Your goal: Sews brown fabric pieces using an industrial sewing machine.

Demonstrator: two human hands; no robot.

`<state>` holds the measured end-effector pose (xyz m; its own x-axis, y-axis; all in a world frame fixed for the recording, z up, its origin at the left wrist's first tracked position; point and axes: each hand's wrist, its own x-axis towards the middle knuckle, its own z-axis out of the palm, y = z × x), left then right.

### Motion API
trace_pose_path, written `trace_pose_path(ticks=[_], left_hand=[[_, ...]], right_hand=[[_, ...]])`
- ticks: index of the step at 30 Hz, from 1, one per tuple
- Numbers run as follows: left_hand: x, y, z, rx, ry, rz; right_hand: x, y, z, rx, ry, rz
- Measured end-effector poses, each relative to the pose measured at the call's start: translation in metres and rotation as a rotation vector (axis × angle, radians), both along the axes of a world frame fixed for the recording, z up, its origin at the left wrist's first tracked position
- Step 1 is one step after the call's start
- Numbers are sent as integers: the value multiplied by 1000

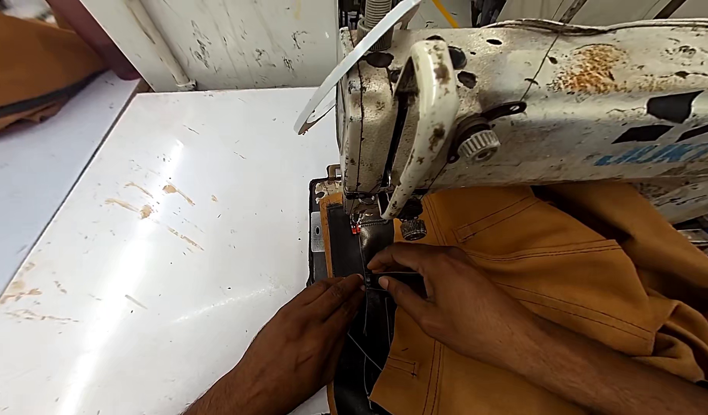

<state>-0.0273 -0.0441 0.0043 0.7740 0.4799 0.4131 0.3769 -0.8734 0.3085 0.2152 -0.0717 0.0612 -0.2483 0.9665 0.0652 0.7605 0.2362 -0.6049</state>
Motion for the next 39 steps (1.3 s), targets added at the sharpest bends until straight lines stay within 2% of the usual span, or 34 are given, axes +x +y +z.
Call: trace_pose_path(ticks=[2, 5, 11, 23, 26, 34, 39], left_hand=[[1, 0, 0, 3, 13, 5], [3, 1, 4, 10, 34, 15], [14, 12, 13, 65, 35, 68], [20, 21, 2, -23, -64, 253], [19, 22, 1, -19, -68, 258], [20, 22, -1, -6, -57, 242], [21, 21, -2, 19, -16, 214]], right_hand=[[3, -1, -6, 167, -156, 124], [3, -4, -9, 300, -417, 231], [-1, 7, -13, 228, -648, 250], [6, 22, -10, 206, -629, 270], [8, 24, -14, 209, -583, 309], [7, 20, -7, 169, -650, 276], [14, 23, -9, 382, -437, 154]])
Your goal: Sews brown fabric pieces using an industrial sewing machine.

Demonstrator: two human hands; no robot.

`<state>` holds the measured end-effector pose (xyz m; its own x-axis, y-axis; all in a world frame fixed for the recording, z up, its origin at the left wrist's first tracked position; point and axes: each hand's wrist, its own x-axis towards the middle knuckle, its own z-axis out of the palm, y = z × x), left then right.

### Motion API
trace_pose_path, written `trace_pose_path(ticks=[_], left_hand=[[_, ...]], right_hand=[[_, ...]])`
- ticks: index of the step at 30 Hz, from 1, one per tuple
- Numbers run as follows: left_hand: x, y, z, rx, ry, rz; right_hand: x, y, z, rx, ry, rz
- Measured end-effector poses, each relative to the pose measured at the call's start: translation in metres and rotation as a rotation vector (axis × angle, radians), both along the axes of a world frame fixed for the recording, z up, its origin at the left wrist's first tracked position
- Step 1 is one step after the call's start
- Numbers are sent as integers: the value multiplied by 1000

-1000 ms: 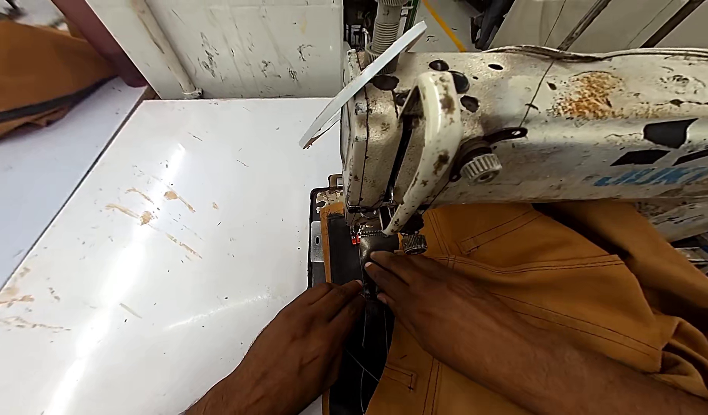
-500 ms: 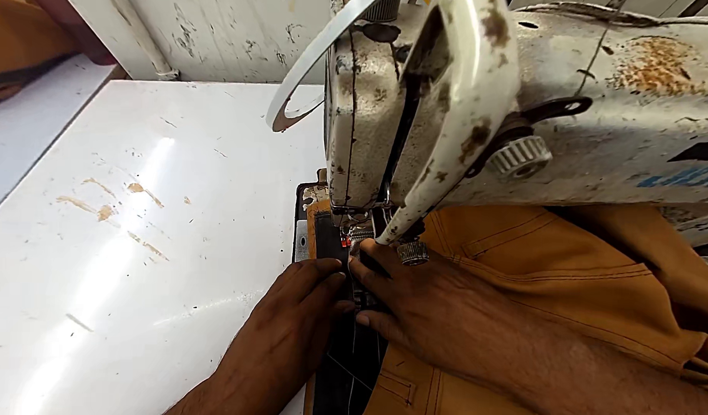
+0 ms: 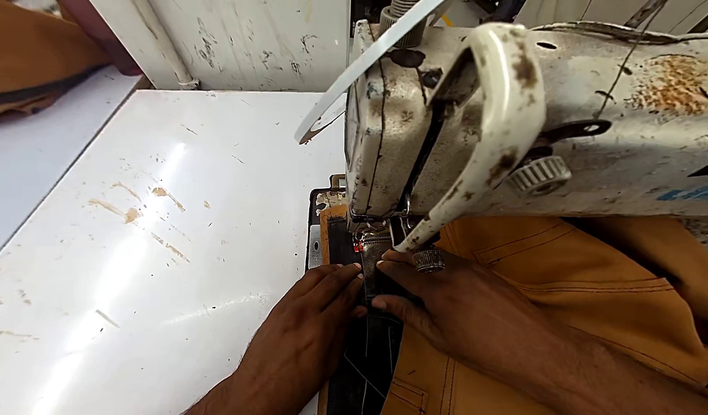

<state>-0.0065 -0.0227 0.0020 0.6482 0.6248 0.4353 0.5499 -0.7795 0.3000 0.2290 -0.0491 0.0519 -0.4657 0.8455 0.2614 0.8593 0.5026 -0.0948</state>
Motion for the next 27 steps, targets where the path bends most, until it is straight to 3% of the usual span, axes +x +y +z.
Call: trace_pose_path(ticks=[10, 27], left_hand=[[1, -1, 0, 6, 21, -2], [5, 1, 5, 93, 204, 43]], right_hand=[[-11, 3, -21, 10, -159, -1], [7, -3, -10, -72, -303, 55]])
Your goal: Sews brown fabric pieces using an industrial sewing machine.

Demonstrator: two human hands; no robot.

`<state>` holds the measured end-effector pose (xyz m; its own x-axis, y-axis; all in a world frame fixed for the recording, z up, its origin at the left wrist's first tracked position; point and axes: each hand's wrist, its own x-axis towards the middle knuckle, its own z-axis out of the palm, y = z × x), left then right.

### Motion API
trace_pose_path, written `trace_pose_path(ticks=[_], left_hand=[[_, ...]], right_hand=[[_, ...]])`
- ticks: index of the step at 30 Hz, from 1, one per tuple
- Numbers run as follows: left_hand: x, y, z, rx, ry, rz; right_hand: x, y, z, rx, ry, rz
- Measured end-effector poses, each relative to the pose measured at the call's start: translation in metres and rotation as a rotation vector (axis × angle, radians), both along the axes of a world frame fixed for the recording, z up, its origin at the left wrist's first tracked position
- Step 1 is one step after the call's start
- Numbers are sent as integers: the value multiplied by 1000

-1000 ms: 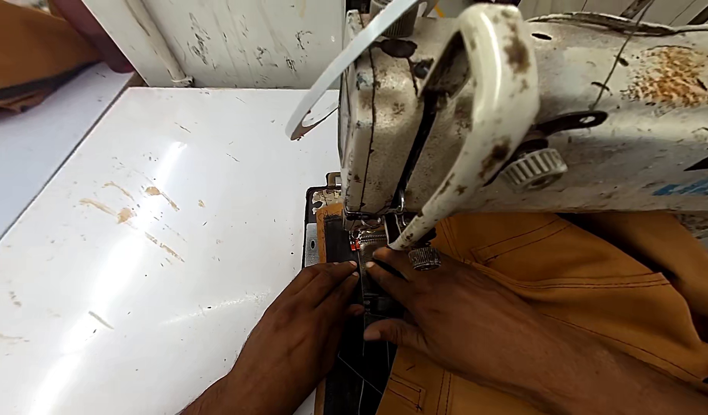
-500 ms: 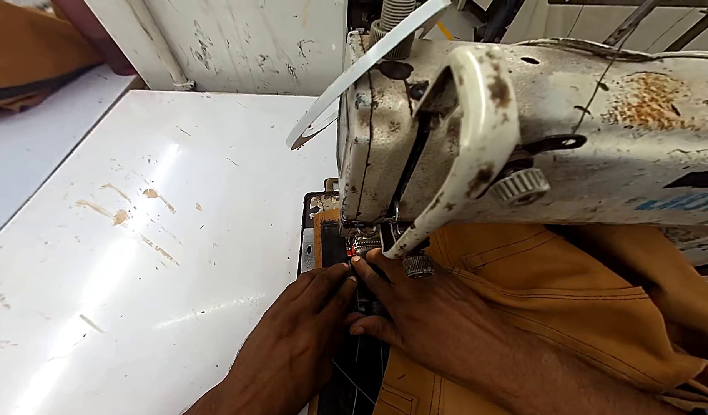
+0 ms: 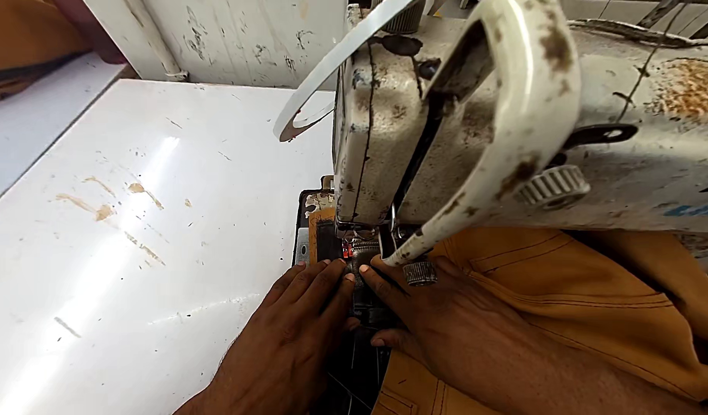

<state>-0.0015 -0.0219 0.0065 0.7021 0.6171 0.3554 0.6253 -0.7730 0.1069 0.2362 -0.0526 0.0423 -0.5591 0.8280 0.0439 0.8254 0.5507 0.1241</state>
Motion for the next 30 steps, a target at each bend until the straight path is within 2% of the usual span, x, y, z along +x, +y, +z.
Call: trace_pose_path(ticks=[10, 16, 20, 25, 30], left_hand=[[-1, 8, 3, 79, 25, -21], [-2, 11, 7, 50, 47, -19], [-3, 13, 6, 42, 48, -21], [-1, 20, 1, 107, 19, -18], [0, 20, -2, 89, -9, -8]], right_hand=[[1, 5, 1, -7, 20, 15], [-1, 12, 17, -246, 56, -4], [-3, 12, 7, -141, 35, -34], [-2, 16, 13, -214, 43, -34], [3, 16, -4, -154, 70, -106]])
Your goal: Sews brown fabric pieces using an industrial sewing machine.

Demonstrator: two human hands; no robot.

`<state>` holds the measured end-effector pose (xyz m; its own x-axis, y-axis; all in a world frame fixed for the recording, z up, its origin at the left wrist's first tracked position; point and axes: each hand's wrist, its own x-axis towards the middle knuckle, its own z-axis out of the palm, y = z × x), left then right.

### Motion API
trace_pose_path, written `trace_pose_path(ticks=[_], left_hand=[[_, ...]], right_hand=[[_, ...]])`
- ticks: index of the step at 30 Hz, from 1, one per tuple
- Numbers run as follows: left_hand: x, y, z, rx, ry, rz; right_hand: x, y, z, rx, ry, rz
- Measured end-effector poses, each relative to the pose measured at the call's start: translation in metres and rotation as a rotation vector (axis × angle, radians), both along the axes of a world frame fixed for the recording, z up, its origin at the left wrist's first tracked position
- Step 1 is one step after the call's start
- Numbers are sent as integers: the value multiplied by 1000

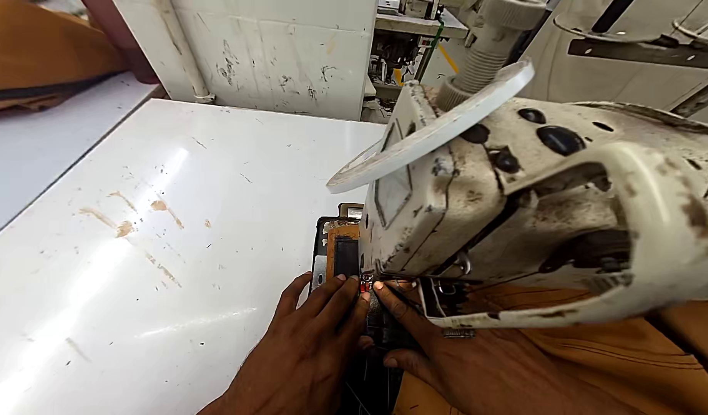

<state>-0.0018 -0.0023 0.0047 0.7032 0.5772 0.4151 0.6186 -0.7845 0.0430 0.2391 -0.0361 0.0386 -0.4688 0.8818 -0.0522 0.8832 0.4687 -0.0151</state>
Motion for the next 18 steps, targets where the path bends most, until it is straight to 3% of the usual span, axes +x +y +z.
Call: trace_pose_path(ticks=[8, 18], left_hand=[[-2, -9, -6, -21, -136, -36], [1, -9, -2, 21, -42, 13]], right_hand=[[1, -2, -6, 100, -13, 14], [2, 0, -5, 90, -17, 16]])
